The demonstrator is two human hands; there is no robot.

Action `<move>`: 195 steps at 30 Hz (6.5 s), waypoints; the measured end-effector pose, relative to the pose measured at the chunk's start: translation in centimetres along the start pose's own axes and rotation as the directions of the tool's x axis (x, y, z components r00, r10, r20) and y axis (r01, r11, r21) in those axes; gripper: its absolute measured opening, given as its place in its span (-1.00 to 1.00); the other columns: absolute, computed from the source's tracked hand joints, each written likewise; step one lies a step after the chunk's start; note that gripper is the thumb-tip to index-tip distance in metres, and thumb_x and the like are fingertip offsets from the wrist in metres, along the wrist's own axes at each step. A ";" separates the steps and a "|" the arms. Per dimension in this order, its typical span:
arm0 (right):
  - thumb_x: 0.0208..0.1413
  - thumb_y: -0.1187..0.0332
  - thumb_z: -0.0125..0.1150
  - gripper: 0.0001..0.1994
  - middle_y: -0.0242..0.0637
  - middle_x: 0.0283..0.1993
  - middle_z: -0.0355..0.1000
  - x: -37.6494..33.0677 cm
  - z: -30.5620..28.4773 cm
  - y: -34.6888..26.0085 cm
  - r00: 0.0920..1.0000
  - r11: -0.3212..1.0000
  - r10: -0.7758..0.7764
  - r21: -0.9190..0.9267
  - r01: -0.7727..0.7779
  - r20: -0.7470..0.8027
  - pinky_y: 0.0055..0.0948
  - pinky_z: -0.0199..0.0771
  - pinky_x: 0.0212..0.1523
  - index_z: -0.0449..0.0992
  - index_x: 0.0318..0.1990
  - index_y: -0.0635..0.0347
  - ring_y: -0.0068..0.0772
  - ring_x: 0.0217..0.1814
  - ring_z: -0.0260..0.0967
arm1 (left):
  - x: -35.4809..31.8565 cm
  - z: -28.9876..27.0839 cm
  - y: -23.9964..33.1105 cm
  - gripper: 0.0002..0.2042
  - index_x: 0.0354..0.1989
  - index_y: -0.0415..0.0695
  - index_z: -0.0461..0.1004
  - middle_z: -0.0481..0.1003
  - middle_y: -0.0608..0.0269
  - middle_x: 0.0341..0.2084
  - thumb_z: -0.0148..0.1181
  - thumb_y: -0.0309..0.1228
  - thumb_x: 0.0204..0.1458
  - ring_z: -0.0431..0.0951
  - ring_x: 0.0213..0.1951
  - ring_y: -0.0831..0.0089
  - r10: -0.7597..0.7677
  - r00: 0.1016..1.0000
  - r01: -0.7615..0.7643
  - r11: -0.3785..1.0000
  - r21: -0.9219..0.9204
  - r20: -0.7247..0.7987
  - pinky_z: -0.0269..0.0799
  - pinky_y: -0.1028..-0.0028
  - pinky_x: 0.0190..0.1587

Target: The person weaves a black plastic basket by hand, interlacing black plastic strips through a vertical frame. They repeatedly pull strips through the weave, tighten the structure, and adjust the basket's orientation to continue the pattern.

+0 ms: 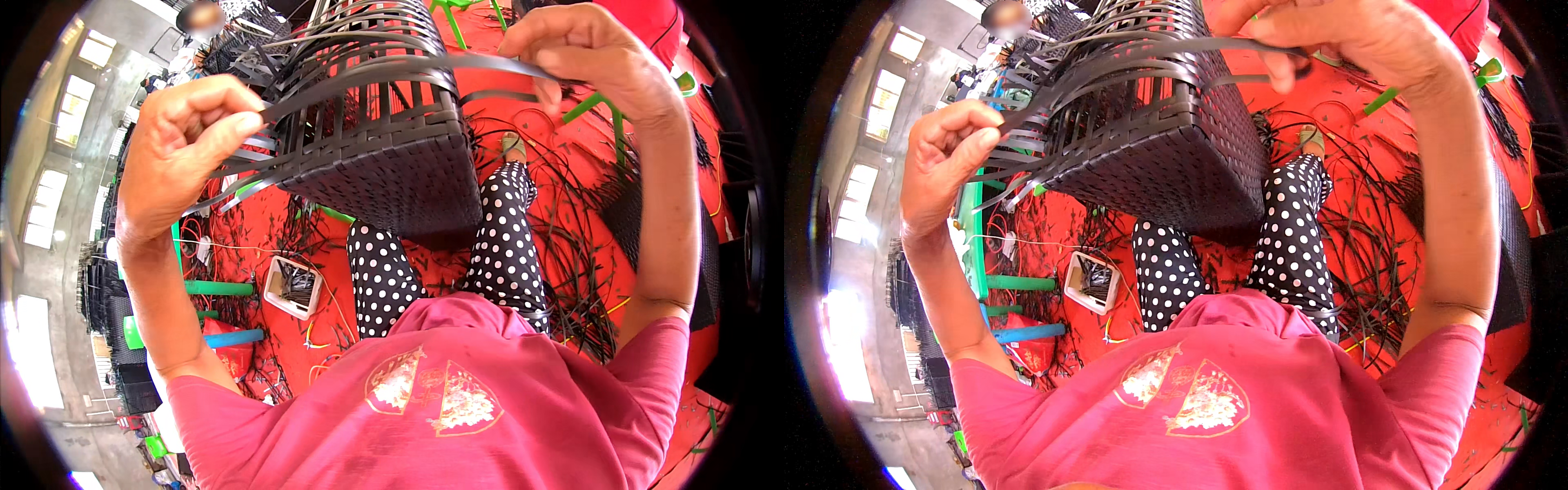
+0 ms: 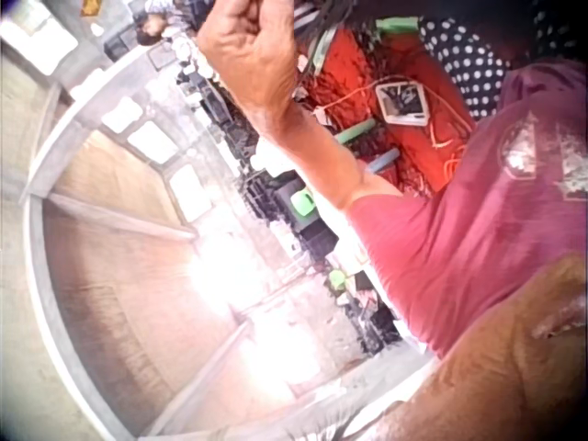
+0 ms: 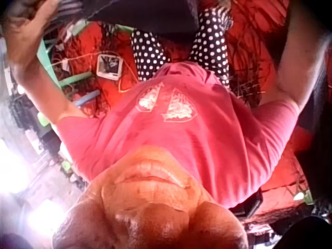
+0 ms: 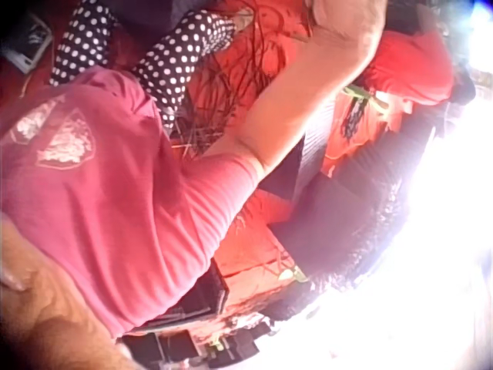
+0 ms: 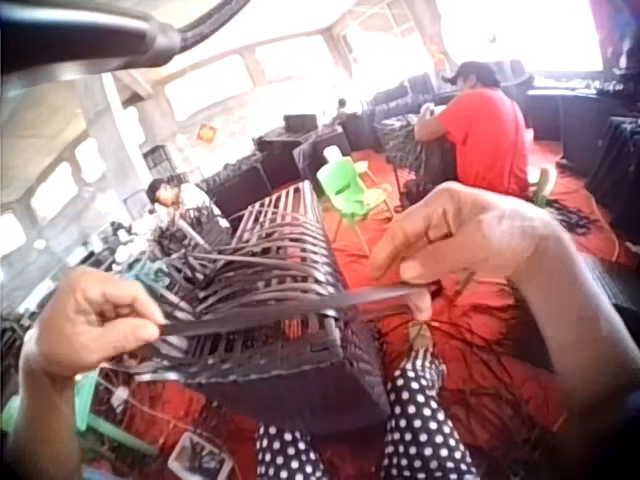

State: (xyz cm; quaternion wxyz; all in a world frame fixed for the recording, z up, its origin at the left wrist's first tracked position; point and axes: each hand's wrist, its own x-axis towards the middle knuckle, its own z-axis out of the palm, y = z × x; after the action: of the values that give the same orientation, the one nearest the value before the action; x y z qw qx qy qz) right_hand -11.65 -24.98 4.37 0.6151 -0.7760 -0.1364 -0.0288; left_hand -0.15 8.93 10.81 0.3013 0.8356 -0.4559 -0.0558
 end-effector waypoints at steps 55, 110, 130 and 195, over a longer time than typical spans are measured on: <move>0.10 0.62 0.08 -0.90 -0.40 -0.64 0.28 2.5 4.3 2.7 0.935 0.706 -0.355 -0.659 0.260 -0.011 -0.60 0.08 -0.57 0.52 -0.28 0.39 -0.72 -0.62 0.12 | 5.4 9.3 -3.6 -0.68 -0.08 -0.22 0.57 0.04 -0.41 0.28 0.02 -0.25 0.19 -0.12 0.31 -0.45 0.293 0.942 -0.331 0.745 0.579 0.161 -0.26 -0.21 0.32; 0.05 0.49 0.16 -0.89 -0.29 -0.62 0.31 7.8 8.2 -0.4 0.973 0.706 -0.206 -0.672 0.224 0.108 -0.45 0.27 -0.45 0.54 -0.31 0.35 -0.56 -0.54 0.29 | 4.6 7.3 -8.3 -0.88 -0.27 -0.21 0.57 0.37 0.04 0.15 0.15 -0.52 0.06 0.29 0.22 0.16 0.375 0.919 -0.329 0.900 0.288 -0.124 0.13 0.28 0.24; 0.17 0.42 0.19 -0.84 -0.34 -0.53 0.47 8.7 11.9 1.3 0.900 0.659 -0.428 -0.711 0.243 -0.088 -0.56 0.41 -0.47 0.61 -0.16 0.26 -0.62 -0.55 0.38 | 5.2 3.9 -7.0 -0.88 -0.44 -0.28 0.52 0.41 0.05 -0.03 0.21 -0.50 0.10 0.32 0.16 0.34 0.110 0.990 -0.129 0.962 -0.243 -0.088 0.19 0.33 0.16; -0.02 0.43 0.19 -0.82 -0.41 -0.51 0.46 15.6 14.7 1.8 0.985 0.832 0.045 -0.551 0.057 0.169 -0.61 0.29 -0.46 0.61 -0.34 0.40 -0.72 -0.49 0.31 | 0.8 2.1 -15.0 -0.85 -0.32 -0.31 0.59 0.54 -0.13 -0.08 0.17 -0.48 0.04 0.21 0.32 0.05 0.063 0.997 -0.066 0.995 0.073 0.039 0.06 0.14 0.32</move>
State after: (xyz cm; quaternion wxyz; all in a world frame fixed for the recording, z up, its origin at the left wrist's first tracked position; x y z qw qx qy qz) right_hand 1.99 -8.39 2.47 0.3496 -0.9198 -0.1783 -0.0008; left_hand 10.39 13.38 0.92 0.2631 0.8301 -0.4897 -0.0443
